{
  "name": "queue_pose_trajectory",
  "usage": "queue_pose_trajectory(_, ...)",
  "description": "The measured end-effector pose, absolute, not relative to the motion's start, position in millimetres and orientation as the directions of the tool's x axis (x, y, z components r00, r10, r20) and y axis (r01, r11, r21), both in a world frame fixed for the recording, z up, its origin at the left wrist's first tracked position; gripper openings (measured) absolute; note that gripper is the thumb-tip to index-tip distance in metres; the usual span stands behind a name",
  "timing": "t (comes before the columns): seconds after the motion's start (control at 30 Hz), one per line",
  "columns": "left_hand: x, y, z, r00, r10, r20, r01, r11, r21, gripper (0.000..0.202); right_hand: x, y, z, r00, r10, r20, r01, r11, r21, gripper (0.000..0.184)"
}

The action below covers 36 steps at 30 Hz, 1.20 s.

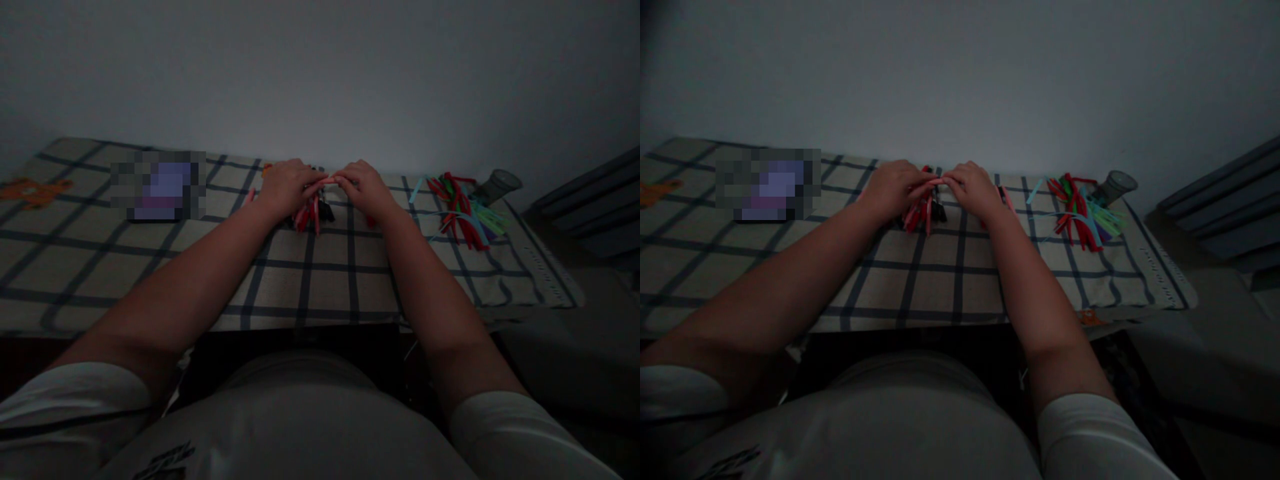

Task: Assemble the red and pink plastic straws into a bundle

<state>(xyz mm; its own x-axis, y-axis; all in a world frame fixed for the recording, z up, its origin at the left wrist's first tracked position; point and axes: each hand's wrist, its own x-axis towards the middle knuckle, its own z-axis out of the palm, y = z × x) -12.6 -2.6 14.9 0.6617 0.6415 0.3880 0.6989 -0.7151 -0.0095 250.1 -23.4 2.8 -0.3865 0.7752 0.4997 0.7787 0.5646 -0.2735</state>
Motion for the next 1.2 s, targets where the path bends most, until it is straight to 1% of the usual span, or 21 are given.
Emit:
queue_pose_trajectory(0.07,-11.5,-4.5,15.4,0.627,0.666,0.404,0.733,-0.68,-0.016,0.059,248.7,-26.0,5.1,-0.37,0.782,0.502,0.783,0.553,-0.284,0.055)
queue_pose_trajectory(0.2,-9.5,-6.4,15.7,0.611,0.675,0.413,0.741,-0.671,0.001,0.054,247.5,-30.7,8.7,-0.332,0.779,0.532,0.786,0.54,-0.301,0.044)
queue_pose_trajectory(0.3,-9.2,-5.8,15.6,0.598,0.692,0.404,0.755,-0.656,0.008,0.053,249.3,-29.5,7.8,-0.303,0.776,0.553,0.78,0.535,-0.324,0.042)
queue_pose_trajectory(0.47,-8.6,-6.2,16.3,0.605,0.711,0.358,0.758,-0.652,0.015,0.054,254.3,-22.8,3.5,-0.307,0.782,0.543,0.775,0.536,-0.334,0.04)
queue_pose_trajectory(0.6,-8.6,-7.4,17.5,0.596,0.716,0.364,0.76,-0.649,0.032,0.054,255.9,-21.9,2.9,-0.312,0.78,0.542,0.772,0.541,-0.333,0.044)
queue_pose_trajectory(0.7,-9.1,-9.2,20.1,0.603,0.721,0.342,0.756,-0.653,0.043,0.055,255.5,-23.2,3.4,-0.313,0.785,0.534,0.773,0.537,-0.338,0.048)
queue_pose_trajectory(0.83,-9.7,-9.6,21.9,0.593,0.729,0.341,0.764,-0.644,0.049,0.053,255.7,-23.7,2.6,-0.323,0.778,0.539,0.779,0.542,-0.316,0.059)
queue_pose_trajectory(0.97,-9.9,-7.2,19.6,0.604,0.711,0.359,0.756,-0.654,0.024,0.053,255.4,-22.9,2.3,-0.333,0.777,0.535,0.785,0.543,-0.3,0.068)
queue_pose_trajectory(1.2,-7.8,-13.6,24.4,0.606,0.732,0.312,0.772,-0.635,-0.01,0.056,252.3,-22.3,2.4,-0.329,0.791,0.516,0.798,0.525,-0.296,0.068)
